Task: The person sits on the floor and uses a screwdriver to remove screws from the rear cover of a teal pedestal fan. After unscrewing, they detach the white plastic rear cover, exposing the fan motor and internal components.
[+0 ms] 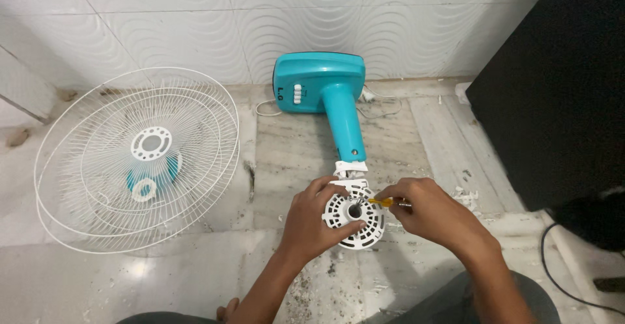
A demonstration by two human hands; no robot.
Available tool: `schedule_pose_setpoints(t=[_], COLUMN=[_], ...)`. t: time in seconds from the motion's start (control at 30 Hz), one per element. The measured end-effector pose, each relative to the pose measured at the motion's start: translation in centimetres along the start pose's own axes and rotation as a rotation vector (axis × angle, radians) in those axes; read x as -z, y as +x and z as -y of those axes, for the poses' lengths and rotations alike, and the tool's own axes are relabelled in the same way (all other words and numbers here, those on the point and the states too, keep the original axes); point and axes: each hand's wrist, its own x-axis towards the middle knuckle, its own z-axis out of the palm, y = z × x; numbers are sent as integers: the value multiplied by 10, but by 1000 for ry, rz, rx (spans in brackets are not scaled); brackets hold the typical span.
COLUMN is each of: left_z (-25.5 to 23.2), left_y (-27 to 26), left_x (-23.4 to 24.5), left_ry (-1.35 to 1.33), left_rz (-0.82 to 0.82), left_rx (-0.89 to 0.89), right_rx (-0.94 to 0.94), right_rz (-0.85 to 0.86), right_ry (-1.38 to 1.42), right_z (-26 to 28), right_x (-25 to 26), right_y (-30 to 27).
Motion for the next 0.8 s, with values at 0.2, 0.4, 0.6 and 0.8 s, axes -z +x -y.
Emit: schedule_pose_setpoints(t=[0.2, 0.4, 0.6, 0.8], left_z=[2, 1, -1, 1], left_y=[-2, -3, -3, -4], left_x=[4, 5, 2, 3], left_ry=[45, 17, -24, -4], left_rz=[1, -42, -27, -39], left_rx=[-48, -51, -45, -43], right_rx=[40, 31, 127, -73], right_rz=[-31, -96, -202, -85], right_ry=[89, 142, 190, 166], right_z=[-9, -10, -12, -19], right_x=[-10, -28, -46, -35], right_y=[-1, -5, -10, -8])
